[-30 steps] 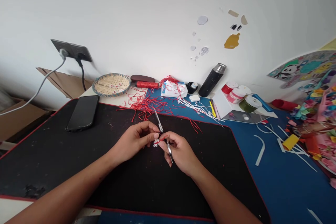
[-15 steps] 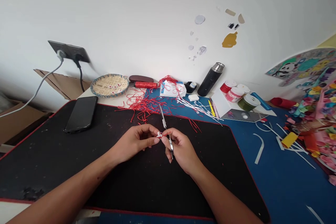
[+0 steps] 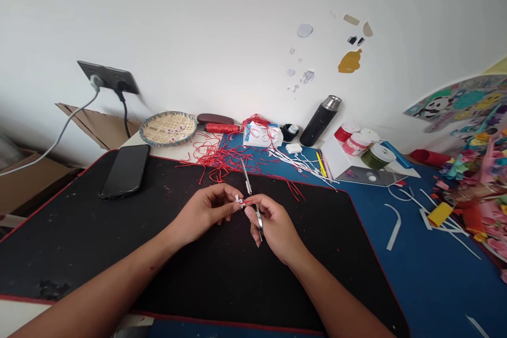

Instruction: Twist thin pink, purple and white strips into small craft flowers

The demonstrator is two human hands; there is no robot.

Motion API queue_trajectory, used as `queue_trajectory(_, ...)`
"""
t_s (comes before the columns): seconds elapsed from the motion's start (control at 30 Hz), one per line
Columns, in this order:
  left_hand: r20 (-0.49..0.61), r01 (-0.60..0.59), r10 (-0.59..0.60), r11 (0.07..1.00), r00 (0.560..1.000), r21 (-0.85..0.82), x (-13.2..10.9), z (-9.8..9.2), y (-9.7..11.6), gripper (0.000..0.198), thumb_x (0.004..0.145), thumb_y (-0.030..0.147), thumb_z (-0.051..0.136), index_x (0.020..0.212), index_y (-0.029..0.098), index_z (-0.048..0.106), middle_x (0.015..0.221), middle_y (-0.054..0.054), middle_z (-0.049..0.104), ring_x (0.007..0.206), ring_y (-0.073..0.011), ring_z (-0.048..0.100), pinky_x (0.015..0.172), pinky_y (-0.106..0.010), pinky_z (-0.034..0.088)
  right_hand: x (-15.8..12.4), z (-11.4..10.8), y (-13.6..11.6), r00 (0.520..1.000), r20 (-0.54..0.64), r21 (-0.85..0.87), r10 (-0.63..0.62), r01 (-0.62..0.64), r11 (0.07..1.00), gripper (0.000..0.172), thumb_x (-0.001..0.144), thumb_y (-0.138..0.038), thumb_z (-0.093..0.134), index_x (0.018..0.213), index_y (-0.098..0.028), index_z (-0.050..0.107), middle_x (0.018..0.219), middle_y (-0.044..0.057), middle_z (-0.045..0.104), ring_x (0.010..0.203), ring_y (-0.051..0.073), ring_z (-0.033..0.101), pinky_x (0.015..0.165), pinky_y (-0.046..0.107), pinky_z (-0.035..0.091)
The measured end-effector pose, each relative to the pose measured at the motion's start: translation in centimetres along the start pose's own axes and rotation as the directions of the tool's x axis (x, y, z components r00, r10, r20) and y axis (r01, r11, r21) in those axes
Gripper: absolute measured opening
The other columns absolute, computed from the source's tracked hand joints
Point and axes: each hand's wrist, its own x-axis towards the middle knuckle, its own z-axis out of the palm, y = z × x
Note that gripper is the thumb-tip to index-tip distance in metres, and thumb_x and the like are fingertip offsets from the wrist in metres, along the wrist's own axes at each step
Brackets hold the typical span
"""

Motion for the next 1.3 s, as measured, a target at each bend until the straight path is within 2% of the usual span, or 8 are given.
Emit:
queue_trajectory(0.1,-0.070,0.011,-0.019,0.994,0.997,-0.111,0.3,-0.5,-0.2,0.029,0.081,0.037,0.083,0.100,0.018,0.072,0.079,0.001,0.065,0.058,-0.0105,0.055,0.048,-0.021,0.040,-0.2,0.0,-0.2,1.000,-0.005,-0.015,-0.008,0.008,1.000,0.036,0.088,-0.051,0.071,0.103,-0.018,0.067,0.064,-0.008,0.047,0.040,0.006,0.047,0.037,0.018,0.041)
queue_trajectory(0.23,-0.160,-0.038,-0.002,0.968,0.987,-0.250,0.9,-1.3,-0.4,0.026,0.080,0.035,0.085,0.093,0.017,0.071,0.070,0.002,0.062,0.054,-0.0090,0.052,0.046,-0.019,0.037,-0.4,-0.1,-0.4,1.000,-0.006,-0.020,-0.006,0.006,1.000,0.043,0.088,-0.053,0.071,0.113,-0.019,0.067,0.066,-0.008,0.047,0.041,0.006,0.047,0.037,0.018,0.040)
queue_trajectory(0.43,-0.301,-0.095,-0.005,0.943,0.954,-0.318,1.7,-2.6,-0.6,0.027,0.076,0.033,0.088,0.086,0.015,0.069,0.063,0.003,0.062,0.050,-0.0076,0.051,0.044,-0.017,0.036,-0.5,0.0,0.0,0.999,0.039,-0.055,-0.001,0.003,0.998,0.050,0.088,-0.054,0.072,0.125,-0.022,0.064,0.070,-0.008,0.044,0.041,0.005,0.045,0.037,0.018,0.040)
queue_trajectory(0.6,-0.397,-0.150,-0.029,0.899,0.917,-0.412,2.1,-3.2,-0.8,0.033,0.066,0.030,0.094,0.083,0.014,0.070,0.067,0.002,0.066,0.049,-0.0069,0.053,0.043,-0.016,0.038,-0.7,0.1,0.5,0.996,0.088,-0.174,-0.002,0.018,0.985,0.049,0.091,-0.050,0.069,0.133,-0.026,0.062,0.072,-0.007,0.044,0.043,0.006,0.044,0.039,0.018,0.039)
queue_trajectory(0.77,-0.426,-0.177,-0.073,0.837,0.902,-0.518,2.2,-3.6,-0.7,0.034,0.060,0.026,0.097,0.078,0.013,0.070,0.071,-0.001,0.070,0.051,-0.0072,0.056,0.045,-0.016,0.042,-1.0,0.0,0.7,0.996,0.080,-0.382,-0.044,0.071,0.921,0.046,0.090,-0.038,0.071,0.134,-0.028,0.065,0.073,-0.006,0.042,0.048,0.008,0.044,0.044,0.021,0.039)
queue_trajectory(0.93,-0.454,-0.198,-0.089,0.813,0.887,-0.547,2.4,-4.0,-0.9,0.036,0.059,0.026,0.097,0.079,0.013,0.070,0.075,-0.004,0.074,0.052,-0.0067,0.056,0.045,-0.015,0.043,-1.0,0.1,0.3,0.993,0.089,-0.467,-0.078,0.110,0.877,0.046,0.089,-0.030,0.068,0.135,-0.025,0.066,0.069,-0.006,0.043,0.050,0.010,0.043,0.048,0.022,0.038)
queue_trajectory(1.07,-0.463,-0.201,-0.097,0.808,0.881,-0.553,2.5,-4.2,-1.0,0.036,0.059,0.025,0.097,0.079,0.013,0.070,0.076,-0.004,0.075,0.052,-0.0064,0.057,0.046,-0.015,0.044,-1.1,0.2,0.1,0.989,0.085,-0.530,-0.117,0.145,0.835,0.047,0.086,-0.027,0.070,0.132,-0.026,0.069,0.078,-0.002,0.055,0.058,0.012,0.047,0.056,0.024,0.043)
queue_trajectory(1.3,-0.468,-0.195,-0.086,0.832,0.879,-0.520,2.4,-4.2,-0.8,0.035,0.058,0.026,0.097,0.076,0.014,0.070,0.072,-0.004,0.074,0.051,-0.0069,0.057,0.045,-0.015,0.042,-1.2,0.3,0.2,0.976,0.118,-0.612,-0.184,0.217,0.760,0.048,0.083,-0.027,0.073,0.131,-0.030,0.072,0.093,0.004,0.071,0.075,0.020,0.064,0.068,0.030,0.053)
